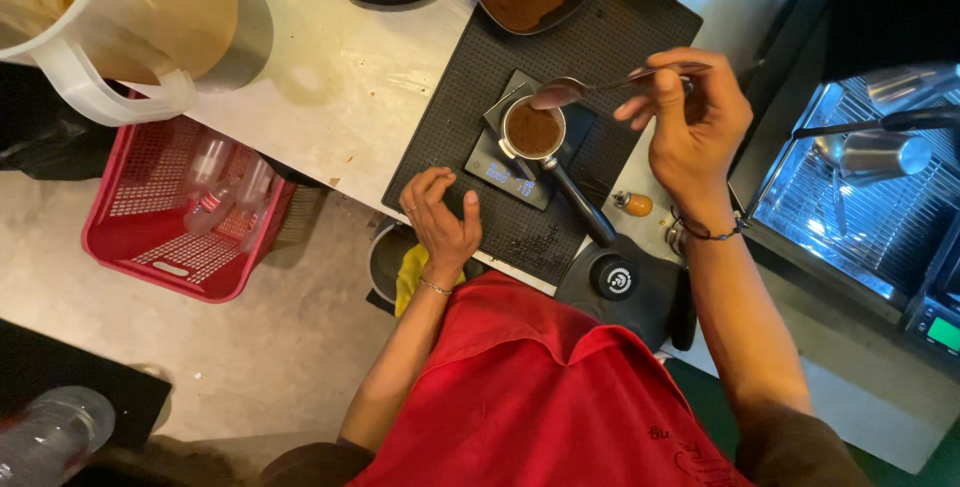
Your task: The person prepares espresso by dosing coffee grounds into a portafilter, tamping the grounds, and locking the portafilter into the espresso machine. They then brew the espresso into a metal pitcher placed on a digital scale, remove the portafilter, and wipe the machine's drip tray with a cloth.
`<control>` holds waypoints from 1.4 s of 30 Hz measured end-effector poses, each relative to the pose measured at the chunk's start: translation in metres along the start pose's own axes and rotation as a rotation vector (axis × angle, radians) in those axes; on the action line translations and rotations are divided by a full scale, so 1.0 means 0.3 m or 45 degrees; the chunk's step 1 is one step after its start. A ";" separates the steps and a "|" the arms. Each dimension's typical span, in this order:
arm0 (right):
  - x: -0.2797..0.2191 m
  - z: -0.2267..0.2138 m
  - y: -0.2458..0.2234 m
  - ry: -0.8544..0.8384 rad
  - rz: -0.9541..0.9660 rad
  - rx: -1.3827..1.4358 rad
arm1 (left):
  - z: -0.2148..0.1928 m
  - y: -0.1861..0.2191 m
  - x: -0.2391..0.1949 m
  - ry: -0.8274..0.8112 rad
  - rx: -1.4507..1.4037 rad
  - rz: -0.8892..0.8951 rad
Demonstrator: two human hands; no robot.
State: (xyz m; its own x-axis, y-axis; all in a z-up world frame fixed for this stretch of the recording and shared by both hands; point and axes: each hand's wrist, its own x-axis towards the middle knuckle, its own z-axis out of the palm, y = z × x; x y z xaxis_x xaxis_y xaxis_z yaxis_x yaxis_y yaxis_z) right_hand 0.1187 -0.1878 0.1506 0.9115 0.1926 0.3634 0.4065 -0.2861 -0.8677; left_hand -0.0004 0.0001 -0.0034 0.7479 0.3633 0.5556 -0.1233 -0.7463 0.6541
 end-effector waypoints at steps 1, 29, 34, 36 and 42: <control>0.002 0.008 0.020 0.017 -0.079 0.067 | 0.011 -0.014 -0.005 0.065 -0.008 0.054; 0.157 0.055 0.228 0.527 0.331 0.087 | -0.017 0.020 0.013 0.002 -0.004 -0.026; 0.170 0.098 0.282 0.542 0.664 0.206 | -0.016 0.019 0.016 0.017 -0.005 -0.005; 0.163 0.112 0.291 0.499 0.812 0.256 | -0.015 0.017 0.013 0.009 -0.003 -0.004; 0.075 0.079 0.238 0.196 1.118 0.341 | -0.010 0.010 0.007 0.024 -0.010 -0.018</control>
State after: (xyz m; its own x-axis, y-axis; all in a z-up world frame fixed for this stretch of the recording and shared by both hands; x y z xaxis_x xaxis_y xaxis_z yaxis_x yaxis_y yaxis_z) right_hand 0.1666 -0.1817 0.0888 0.8915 -0.1222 -0.4363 -0.4437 -0.0405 -0.8953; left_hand -0.0011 0.0003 0.0012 0.7371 0.3844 0.5559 -0.1182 -0.7365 0.6660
